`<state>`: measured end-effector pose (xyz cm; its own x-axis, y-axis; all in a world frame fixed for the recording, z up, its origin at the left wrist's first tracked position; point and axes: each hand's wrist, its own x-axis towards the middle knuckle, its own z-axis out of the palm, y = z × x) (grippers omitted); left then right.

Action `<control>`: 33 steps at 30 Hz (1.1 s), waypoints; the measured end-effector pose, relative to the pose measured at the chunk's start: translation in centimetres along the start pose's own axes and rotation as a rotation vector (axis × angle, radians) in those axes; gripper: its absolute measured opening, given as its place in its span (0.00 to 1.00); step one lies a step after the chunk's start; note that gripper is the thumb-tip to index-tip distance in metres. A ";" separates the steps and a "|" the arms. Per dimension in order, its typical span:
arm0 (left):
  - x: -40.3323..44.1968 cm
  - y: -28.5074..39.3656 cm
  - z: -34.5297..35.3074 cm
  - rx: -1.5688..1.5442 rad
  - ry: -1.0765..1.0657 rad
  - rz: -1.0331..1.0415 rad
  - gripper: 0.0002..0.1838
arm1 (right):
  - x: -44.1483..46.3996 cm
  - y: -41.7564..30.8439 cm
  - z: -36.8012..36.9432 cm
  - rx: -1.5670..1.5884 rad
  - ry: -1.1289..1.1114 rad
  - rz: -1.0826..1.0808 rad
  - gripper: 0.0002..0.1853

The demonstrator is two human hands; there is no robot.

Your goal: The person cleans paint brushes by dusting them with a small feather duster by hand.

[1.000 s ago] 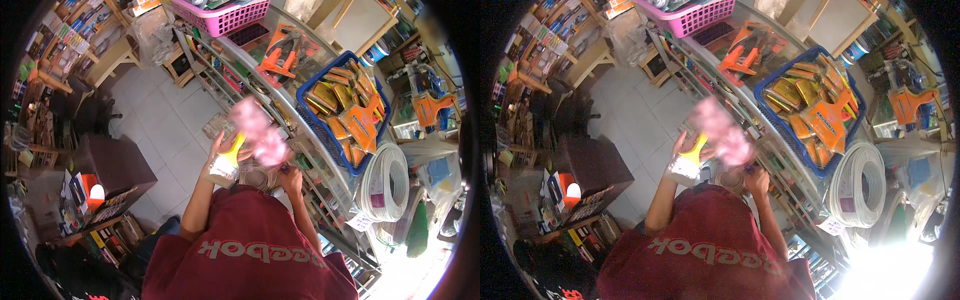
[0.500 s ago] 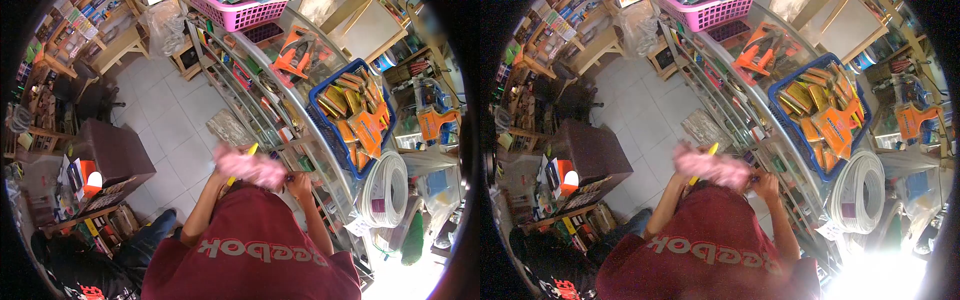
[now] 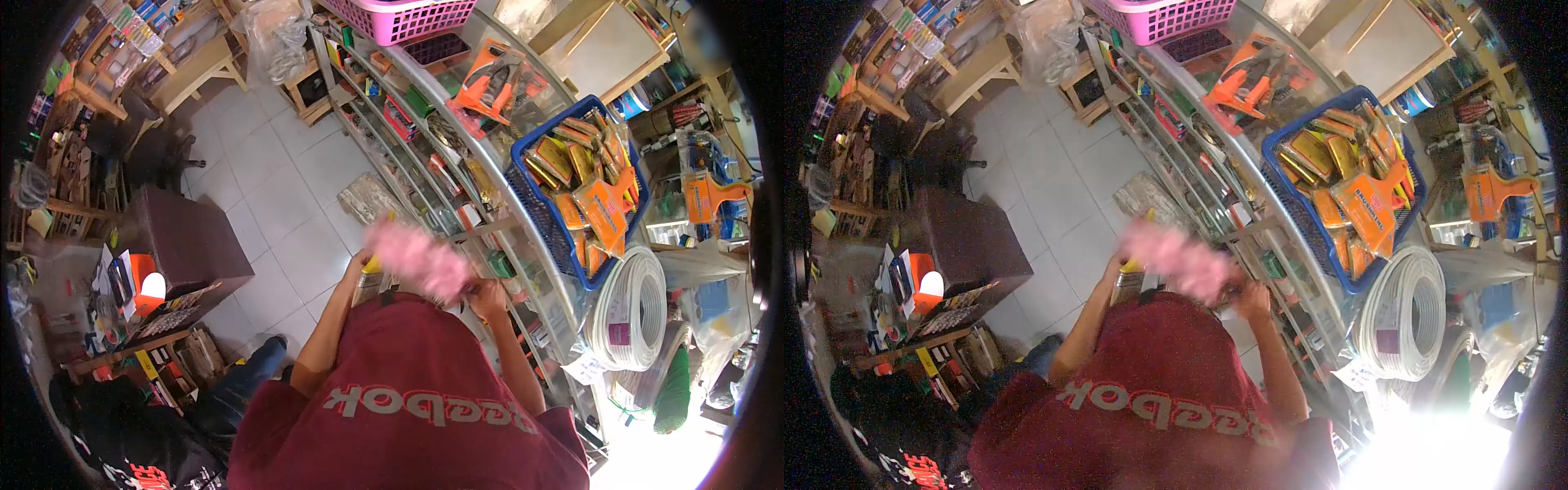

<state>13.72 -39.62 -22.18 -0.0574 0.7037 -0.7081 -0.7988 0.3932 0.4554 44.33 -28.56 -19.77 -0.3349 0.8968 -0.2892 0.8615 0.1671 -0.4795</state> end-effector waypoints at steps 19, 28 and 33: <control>-1.6 6.5 1.2 0.472 -0.478 0.112 0.18 | -0.4 -0.5 -1.8 0.004 0.133 -0.109 0.05; -1.6 9.5 2.4 0.534 -0.513 -0.007 0.25 | 0.8 -2.0 -2.9 0.146 0.263 0.005 0.09; -0.5 6.8 0.2 -0.185 -0.496 -0.124 0.30 | 0.1 -0.9 -1.5 0.074 0.198 -0.146 0.11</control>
<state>8.46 -37.17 -18.67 0.2980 0.8712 -0.3901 -0.8763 0.4117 0.2500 44.04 -27.99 -18.13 -0.3663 0.9293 -0.0478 0.7765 0.2769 -0.5661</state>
